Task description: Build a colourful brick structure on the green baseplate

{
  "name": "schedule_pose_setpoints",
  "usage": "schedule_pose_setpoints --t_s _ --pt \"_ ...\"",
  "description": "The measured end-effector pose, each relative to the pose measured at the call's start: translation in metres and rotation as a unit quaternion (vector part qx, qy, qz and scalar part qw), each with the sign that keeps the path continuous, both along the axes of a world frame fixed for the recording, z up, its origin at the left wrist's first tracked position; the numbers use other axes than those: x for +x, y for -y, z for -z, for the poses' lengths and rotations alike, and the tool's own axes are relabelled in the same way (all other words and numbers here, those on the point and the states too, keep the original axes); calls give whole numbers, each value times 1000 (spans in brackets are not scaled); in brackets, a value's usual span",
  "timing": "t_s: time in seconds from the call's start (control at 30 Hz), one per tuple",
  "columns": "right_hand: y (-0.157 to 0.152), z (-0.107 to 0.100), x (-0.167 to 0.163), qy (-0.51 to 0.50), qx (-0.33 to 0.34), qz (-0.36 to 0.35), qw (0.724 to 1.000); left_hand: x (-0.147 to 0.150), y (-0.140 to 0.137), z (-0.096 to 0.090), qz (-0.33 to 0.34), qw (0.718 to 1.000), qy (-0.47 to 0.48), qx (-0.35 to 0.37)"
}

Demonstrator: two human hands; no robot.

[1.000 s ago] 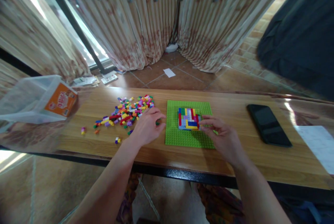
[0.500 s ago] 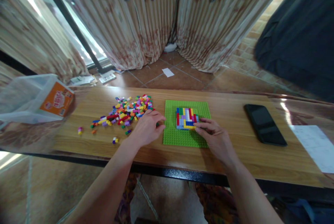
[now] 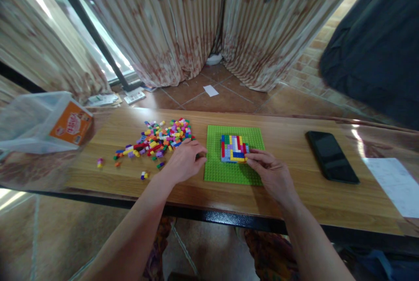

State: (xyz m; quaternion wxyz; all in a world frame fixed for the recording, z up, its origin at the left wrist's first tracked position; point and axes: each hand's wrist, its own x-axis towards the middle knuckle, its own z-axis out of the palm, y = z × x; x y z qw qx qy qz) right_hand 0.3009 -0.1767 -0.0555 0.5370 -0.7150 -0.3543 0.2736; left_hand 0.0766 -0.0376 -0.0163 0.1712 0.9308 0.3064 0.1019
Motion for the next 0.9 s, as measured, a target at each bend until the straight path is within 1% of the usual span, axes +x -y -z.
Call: schedule_pose_setpoints --t_s 0.33,0.7,0.9 --pt "-1 0 -2 6 6 4 1000 0 -1 -1 2 1000 -5 -19" --pt "0 5 -2 19 5 6 1000 -1 -1 0 6 1000 -4 -16" --pt "-3 -1 -6 -49 -11 45 998 -1 -1 -1 4 1000 -8 -15"
